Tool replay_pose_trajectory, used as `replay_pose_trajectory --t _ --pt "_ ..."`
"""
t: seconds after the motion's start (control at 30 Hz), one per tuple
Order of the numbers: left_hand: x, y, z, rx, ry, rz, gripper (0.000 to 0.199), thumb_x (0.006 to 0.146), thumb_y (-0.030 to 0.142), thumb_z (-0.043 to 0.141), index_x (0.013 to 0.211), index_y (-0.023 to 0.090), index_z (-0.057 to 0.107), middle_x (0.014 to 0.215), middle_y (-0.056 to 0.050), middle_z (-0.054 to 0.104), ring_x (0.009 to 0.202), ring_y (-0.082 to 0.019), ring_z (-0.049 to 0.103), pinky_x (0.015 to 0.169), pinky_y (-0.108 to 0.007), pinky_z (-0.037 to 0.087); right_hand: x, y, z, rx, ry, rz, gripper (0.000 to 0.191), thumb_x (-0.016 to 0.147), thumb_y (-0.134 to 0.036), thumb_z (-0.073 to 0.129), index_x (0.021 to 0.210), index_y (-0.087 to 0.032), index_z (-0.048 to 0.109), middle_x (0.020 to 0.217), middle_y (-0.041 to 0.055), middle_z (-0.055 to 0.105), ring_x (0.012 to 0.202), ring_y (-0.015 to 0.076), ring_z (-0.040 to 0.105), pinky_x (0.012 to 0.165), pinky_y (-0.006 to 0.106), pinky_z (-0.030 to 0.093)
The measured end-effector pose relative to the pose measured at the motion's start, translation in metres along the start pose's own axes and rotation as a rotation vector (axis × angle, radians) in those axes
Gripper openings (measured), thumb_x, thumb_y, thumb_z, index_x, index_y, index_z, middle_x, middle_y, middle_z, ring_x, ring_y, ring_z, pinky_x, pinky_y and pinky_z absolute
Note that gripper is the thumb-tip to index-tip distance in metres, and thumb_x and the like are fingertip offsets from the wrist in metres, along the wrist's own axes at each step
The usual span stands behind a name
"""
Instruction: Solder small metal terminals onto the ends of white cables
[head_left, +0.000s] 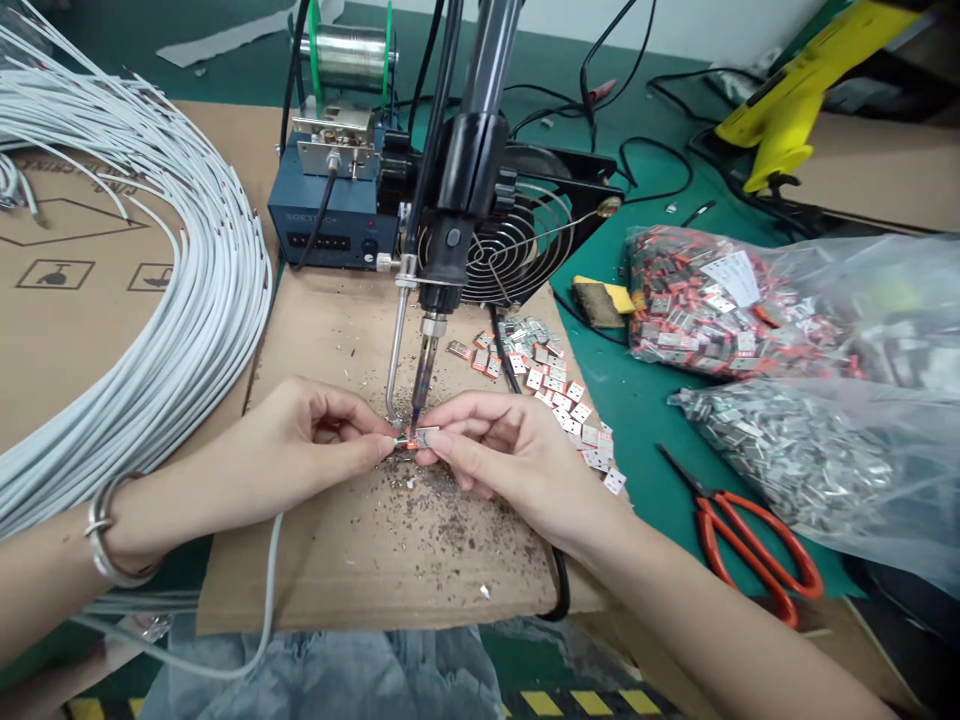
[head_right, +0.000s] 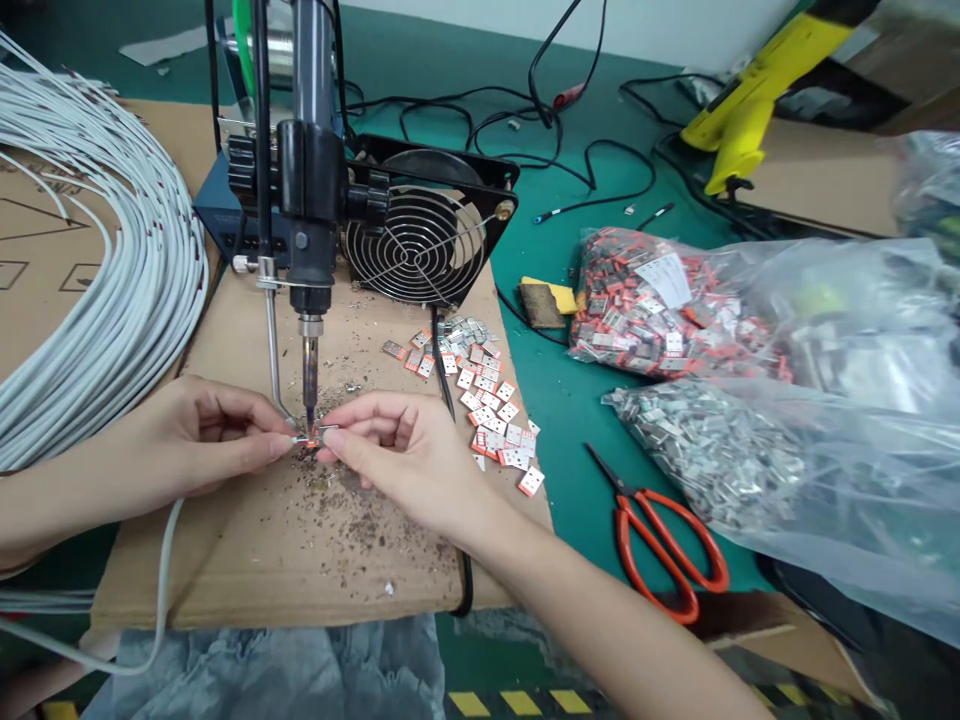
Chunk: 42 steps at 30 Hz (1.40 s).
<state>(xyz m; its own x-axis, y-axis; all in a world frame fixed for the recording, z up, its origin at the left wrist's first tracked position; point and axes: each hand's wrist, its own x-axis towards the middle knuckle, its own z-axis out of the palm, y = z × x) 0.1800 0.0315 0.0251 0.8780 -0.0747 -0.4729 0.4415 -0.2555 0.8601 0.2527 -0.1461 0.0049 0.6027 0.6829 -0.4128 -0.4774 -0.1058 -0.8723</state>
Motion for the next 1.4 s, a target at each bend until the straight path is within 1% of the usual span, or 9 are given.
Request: replay_pose_trajectory --t 0.17,0.43,0.5,0.6,0.67,1.0,1.1,1.3,1.4 --pt "0.0021 -0.0025 -0.0005 -0.006 -0.009 0.012 0.018 0.078 0.031 0.060 0.073 0.016 0.069 0.053 0.004 0.049 0.044 -0.005 0.030 0.036 -0.015 0.021 -0.0005 -0.0011 -0.0005 -0.018 -0.006 -0.005 0.018 0.068 -0.027 0.074 0.076 -0.014 0.066 0.064 0.0036 0.068 0.042 0.0045 0.048 0.037 0.015 0.036" --pt "0.0020 -0.0065 0.0001 0.032 -0.005 -0.007 0.017 0.078 0.031 0.060 0.076 0.016 0.069 0.055 0.003 0.055 0.042 -0.005 0.030 0.035 -0.016 0.019 0.0003 -0.0010 0.0009 -0.032 0.017 0.008 0.010 0.071 -0.021 0.069 0.075 -0.013 0.065 0.063 0.0029 0.068 0.040 0.0031 0.045 0.036 0.014 0.035" --pt "0.0026 -0.0071 0.0002 0.045 -0.007 -0.003 0.019 0.079 0.032 0.059 0.076 0.016 0.069 0.056 0.003 0.057 0.044 -0.006 0.034 0.037 -0.016 0.022 0.0007 -0.0010 0.0015 -0.031 0.017 0.015 0.010 0.070 -0.020 0.070 0.074 -0.013 0.065 0.063 0.0027 0.068 0.040 0.0028 0.045 0.036 0.013 0.035" --pt "0.0035 -0.0073 -0.0001 0.056 -0.017 0.016 0.021 0.080 0.034 0.059 0.078 0.016 0.069 0.067 -0.001 0.064 0.055 -0.009 0.047 0.047 -0.018 0.033 0.0008 -0.0011 0.0013 -0.036 0.008 0.015 0.012 0.068 -0.020 0.072 0.075 -0.013 0.065 0.063 0.0028 0.068 0.040 0.0030 0.045 0.036 0.013 0.035" --pt "0.0034 -0.0072 -0.0005 0.059 -0.026 0.013 0.023 0.080 0.035 0.059 0.079 0.016 0.069 0.070 -0.002 0.065 0.061 -0.011 0.050 0.052 -0.019 0.036 0.0008 -0.0011 0.0007 -0.039 0.002 0.012 0.013 0.068 -0.021 0.071 0.075 -0.013 0.065 0.064 0.0031 0.068 0.040 0.0034 0.045 0.036 0.014 0.035" --pt "0.0016 -0.0055 0.0002 0.051 -0.027 0.014 0.023 0.079 0.035 0.057 0.078 0.016 0.070 0.071 -0.003 0.065 0.061 -0.012 0.049 0.053 -0.021 0.035 0.0009 0.0014 -0.0027 0.022 -0.045 -0.010 0.015 0.066 -0.021 0.076 0.075 -0.013 0.066 0.062 0.0023 0.068 0.041 0.0033 0.046 0.038 0.014 0.034" --pt "0.0019 -0.0040 0.0008 0.044 -0.023 -0.009 0.023 0.078 0.035 0.057 0.078 0.016 0.070 0.070 -0.003 0.065 0.060 -0.011 0.049 0.052 -0.021 0.034 0.0003 0.0019 -0.0031 0.018 -0.044 -0.015 0.015 0.069 -0.023 0.074 0.076 -0.013 0.066 0.063 0.0034 0.068 0.042 0.0041 0.048 0.039 0.015 0.035" --pt "-0.0001 -0.0039 0.0002 0.042 -0.027 -0.017 0.023 0.078 0.035 0.058 0.077 0.015 0.070 0.064 -0.001 0.060 0.057 -0.010 0.045 0.050 -0.019 0.032 -0.0005 0.0023 -0.0033 0.011 -0.045 -0.015 0.016 0.070 -0.026 0.074 0.076 -0.013 0.066 0.064 0.0038 0.069 0.044 0.0060 0.051 0.040 0.016 0.036" --pt "-0.0010 -0.0050 -0.0003 0.025 -0.032 -0.013 0.023 0.078 0.035 0.058 0.075 0.014 0.069 0.058 0.001 0.054 0.053 -0.008 0.040 0.047 -0.017 0.029 -0.0006 0.0024 -0.0037 0.024 -0.048 -0.026 0.015 0.070 -0.024 0.074 0.077 -0.012 0.067 0.065 0.0042 0.069 0.046 0.0059 0.054 0.041 0.016 0.038"
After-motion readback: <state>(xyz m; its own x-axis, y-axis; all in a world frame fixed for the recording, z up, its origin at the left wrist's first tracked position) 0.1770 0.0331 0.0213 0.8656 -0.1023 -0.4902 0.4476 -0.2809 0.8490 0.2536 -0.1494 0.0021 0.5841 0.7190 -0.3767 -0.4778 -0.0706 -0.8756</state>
